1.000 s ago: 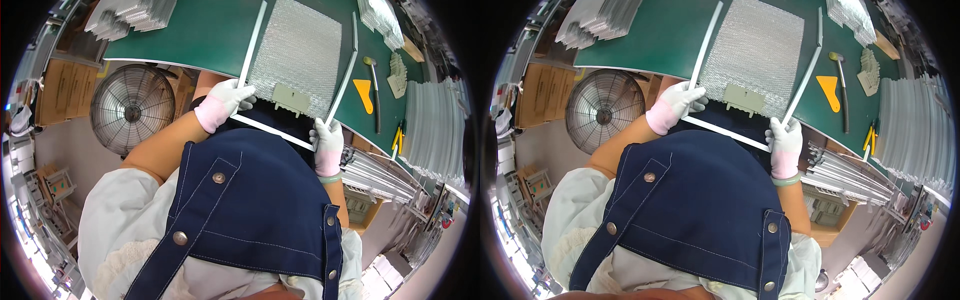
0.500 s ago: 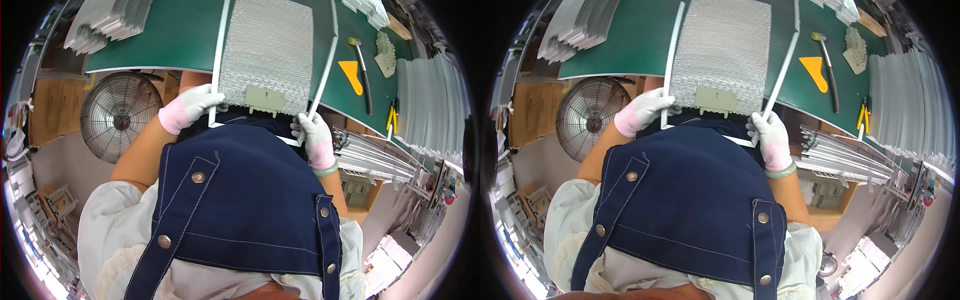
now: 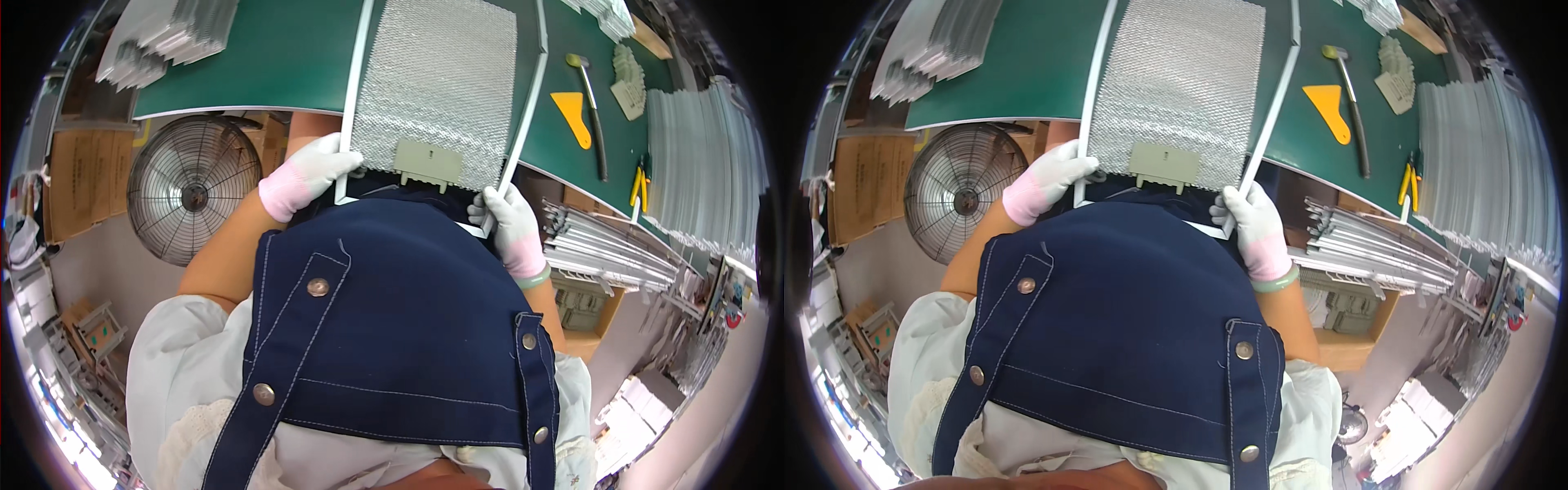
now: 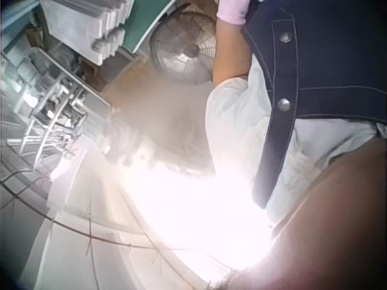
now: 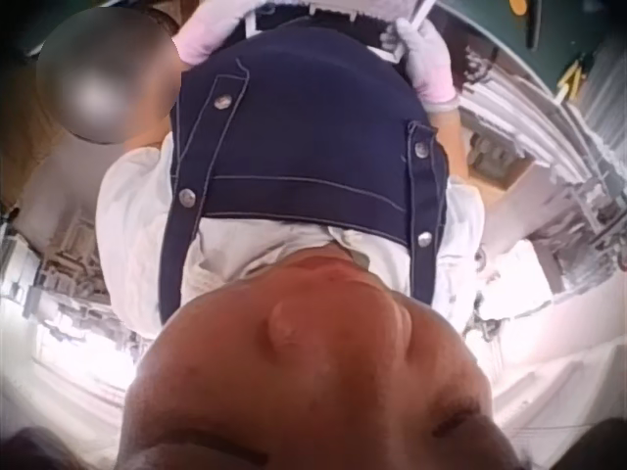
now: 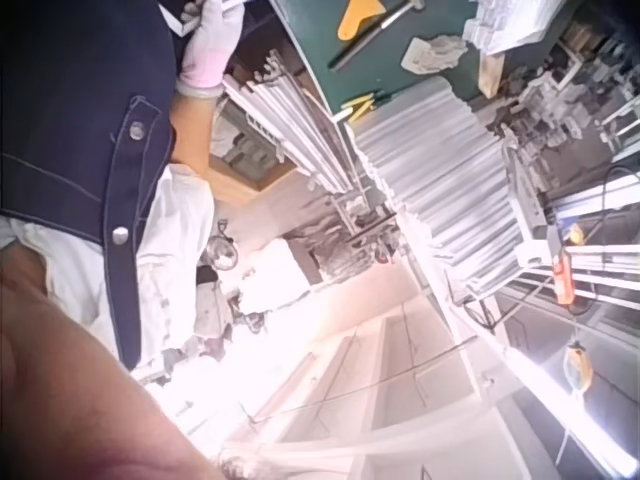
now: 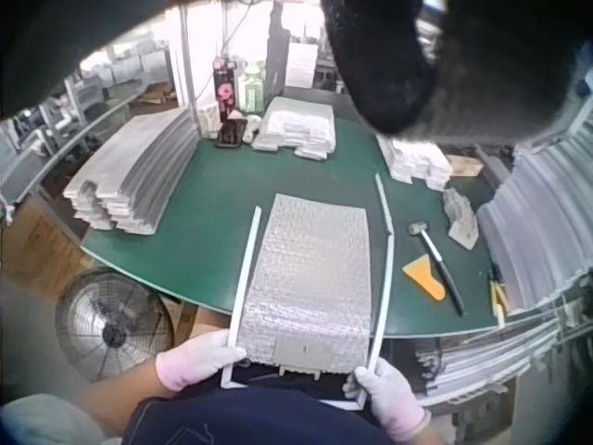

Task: The person assembles metal frames by placing a mesh sheet on a workbench, positioning a plastic insert, and fitting metal frame pieces around the edges. They use a handheld stapler to secure the frame to the mesh and then place the completed unit on a stack. The process is repeated for multiple units.

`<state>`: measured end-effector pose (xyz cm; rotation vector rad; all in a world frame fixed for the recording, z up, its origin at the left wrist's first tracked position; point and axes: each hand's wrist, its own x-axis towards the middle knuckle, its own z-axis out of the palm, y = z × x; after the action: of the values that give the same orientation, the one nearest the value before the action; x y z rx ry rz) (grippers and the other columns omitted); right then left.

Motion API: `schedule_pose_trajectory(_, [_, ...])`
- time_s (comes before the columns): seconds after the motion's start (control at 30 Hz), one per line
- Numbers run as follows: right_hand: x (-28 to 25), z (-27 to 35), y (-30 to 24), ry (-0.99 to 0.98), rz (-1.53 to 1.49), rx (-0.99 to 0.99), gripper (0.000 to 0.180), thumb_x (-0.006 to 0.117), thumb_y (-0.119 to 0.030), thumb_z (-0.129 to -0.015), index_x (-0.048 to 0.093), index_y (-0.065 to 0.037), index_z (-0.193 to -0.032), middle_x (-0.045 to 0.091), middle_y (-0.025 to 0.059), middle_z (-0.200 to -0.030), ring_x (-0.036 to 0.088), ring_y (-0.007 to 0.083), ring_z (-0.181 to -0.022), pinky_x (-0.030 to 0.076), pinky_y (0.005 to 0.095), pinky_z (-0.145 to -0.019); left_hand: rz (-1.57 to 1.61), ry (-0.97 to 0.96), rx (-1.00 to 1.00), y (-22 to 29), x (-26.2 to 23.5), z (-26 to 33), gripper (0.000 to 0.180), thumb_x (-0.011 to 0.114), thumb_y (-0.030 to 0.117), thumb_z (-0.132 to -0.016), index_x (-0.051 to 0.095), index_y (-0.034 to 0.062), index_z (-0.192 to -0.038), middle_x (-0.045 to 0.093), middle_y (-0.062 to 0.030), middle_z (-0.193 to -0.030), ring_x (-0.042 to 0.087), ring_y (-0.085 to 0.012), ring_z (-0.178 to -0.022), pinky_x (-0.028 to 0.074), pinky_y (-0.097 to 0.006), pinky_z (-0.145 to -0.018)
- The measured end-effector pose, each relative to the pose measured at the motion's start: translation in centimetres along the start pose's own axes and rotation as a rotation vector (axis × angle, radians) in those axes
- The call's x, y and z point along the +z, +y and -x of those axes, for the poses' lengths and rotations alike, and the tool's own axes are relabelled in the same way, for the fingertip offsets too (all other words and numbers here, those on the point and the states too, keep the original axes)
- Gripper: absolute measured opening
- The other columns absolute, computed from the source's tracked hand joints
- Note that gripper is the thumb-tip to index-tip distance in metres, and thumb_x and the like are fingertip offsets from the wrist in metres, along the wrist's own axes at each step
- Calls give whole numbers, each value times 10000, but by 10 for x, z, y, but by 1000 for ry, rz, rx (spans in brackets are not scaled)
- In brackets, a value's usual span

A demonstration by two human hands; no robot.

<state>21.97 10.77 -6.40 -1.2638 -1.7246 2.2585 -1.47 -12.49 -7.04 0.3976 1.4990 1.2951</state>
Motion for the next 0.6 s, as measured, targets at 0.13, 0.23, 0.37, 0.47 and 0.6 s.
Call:
schedule_pose_trajectory(0.13, [2,-5,13,-14,-72,-29,270,596,-245,-994,509,-16,-1108,610,65,-938,634,159,-814,536,303,-751,150,170,-22,-7,15,2,352,513,206,-1011,505,-46,-1257,587,-136,-1187,599,-206,-1060,478,-378,-1004])
schedule_pose_trajectory(0.23, [11,-9,19,18,38,-50,283,577,-272,-1006,478,-27,-1110,604,67,-952,634,159,-811,536,297,-728,314,237,19,-20,19,-6,377,493,213,-1029,462,-38,-1309,568,-140,-1259,581,-230,-1137,438,-418,-1067])
schedule_pose_trajectory(0.37, [17,-16,23,56,-7,-93,279,533,-285,-1027,451,-31,-1107,595,84,-964,649,163,-826,548,272,-694,404,311,50,-19,27,-11,359,498,202,-1031,465,-16,-1314,573,-132,-1288,583,-238,-1162,419,-428,-1091])
schedule_pose_trajectory(0.47, [21,-23,24,98,-64,-120,259,522,-260,-1030,445,-28,-1116,581,94,-977,656,186,-852,568,300,-749,472,302,82,-24,25,-15,339,507,198,-1030,476,-9,-1296,580,-128,-1283,590,-234,-1155,423,-430,-1086])
schedule_pose_trajectory(0.6, [28,-29,24,141,-265,-158,226,526,-216,-1028,442,-31,-1126,560,89,-999,646,208,-906,576,368,-842,489,301,76,-24,25,-17,340,518,212,-1031,477,-3,-1292,581,-127,-1289,596,-231,-1154,430,-431,-1077])
